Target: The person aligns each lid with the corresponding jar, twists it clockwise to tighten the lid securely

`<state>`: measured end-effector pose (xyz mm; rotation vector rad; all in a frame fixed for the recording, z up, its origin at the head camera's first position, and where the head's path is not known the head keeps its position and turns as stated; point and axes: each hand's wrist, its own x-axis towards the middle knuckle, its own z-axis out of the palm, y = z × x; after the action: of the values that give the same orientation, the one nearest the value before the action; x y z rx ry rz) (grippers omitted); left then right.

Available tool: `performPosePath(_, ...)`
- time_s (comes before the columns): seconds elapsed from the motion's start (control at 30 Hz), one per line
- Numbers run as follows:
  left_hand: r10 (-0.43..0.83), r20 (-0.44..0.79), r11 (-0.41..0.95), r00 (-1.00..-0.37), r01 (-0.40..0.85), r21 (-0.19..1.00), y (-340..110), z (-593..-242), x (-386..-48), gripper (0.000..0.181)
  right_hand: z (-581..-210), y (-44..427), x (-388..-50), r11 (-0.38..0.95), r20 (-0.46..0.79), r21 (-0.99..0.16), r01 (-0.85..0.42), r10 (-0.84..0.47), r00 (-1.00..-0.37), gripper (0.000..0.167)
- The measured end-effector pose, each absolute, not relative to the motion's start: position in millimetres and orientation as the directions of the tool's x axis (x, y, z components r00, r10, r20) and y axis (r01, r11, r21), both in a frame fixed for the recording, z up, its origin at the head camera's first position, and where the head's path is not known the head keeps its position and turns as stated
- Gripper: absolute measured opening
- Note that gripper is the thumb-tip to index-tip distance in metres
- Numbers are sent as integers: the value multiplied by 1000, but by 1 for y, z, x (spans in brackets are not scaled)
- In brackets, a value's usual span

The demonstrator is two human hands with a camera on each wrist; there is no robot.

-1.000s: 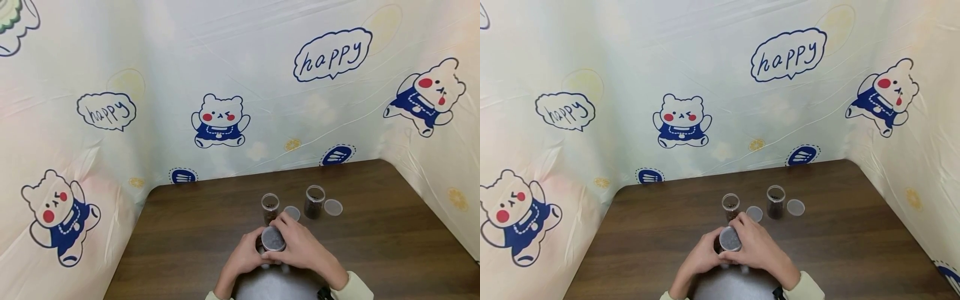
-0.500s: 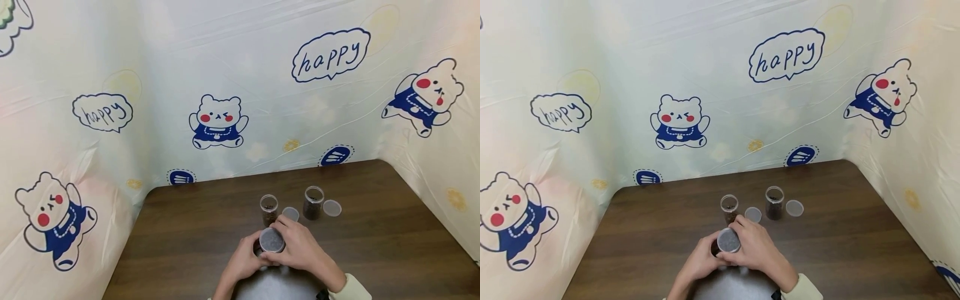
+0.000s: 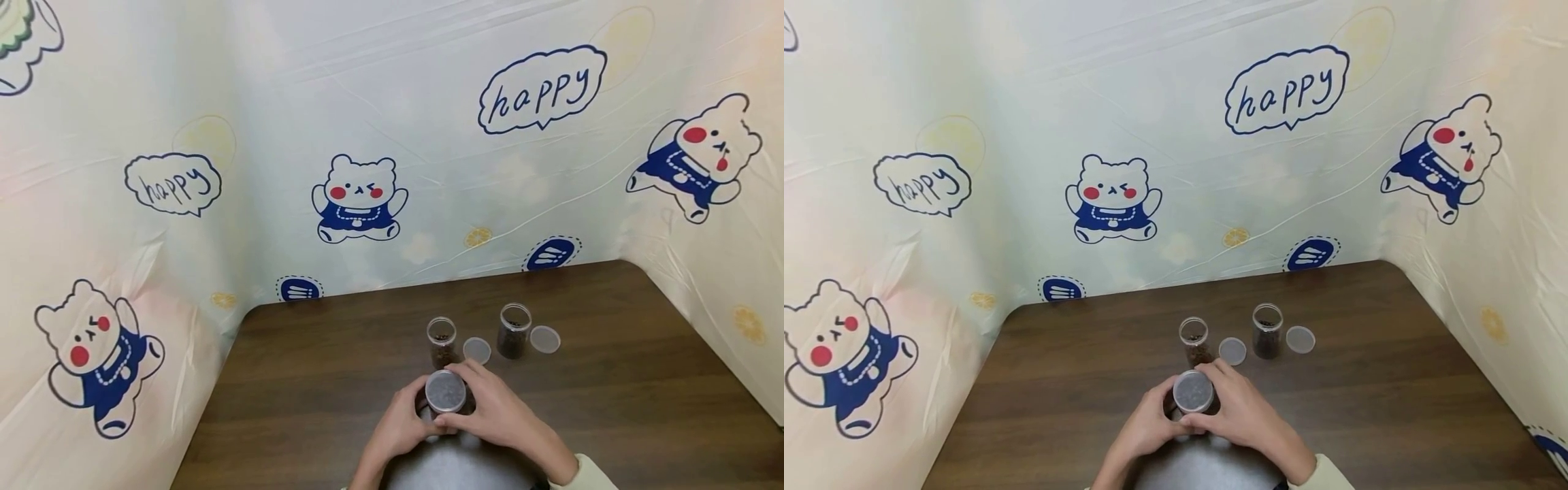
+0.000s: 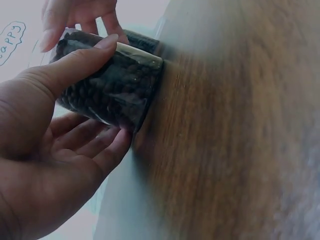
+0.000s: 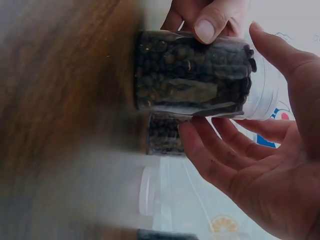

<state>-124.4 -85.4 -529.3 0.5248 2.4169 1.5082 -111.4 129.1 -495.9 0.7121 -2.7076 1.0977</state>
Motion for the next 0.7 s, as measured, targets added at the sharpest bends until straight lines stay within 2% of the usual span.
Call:
performPosePath(0.1,416,-27,386,-909,150,910,-86,-530,-124,74,-499,131,-111,621,298,-622,-476,-374,-878,69)
performPosePath(0.37,415,-10,368,-910,157,916,-89,-532,-125,70,-504,135,-109,602,209,-693,-396,-358,-910,65)
performPosePath(0.7,417,2,350,-909,162,923,-95,-530,-124,66,-503,130,-109,599,235,-683,-418,-361,-902,63)
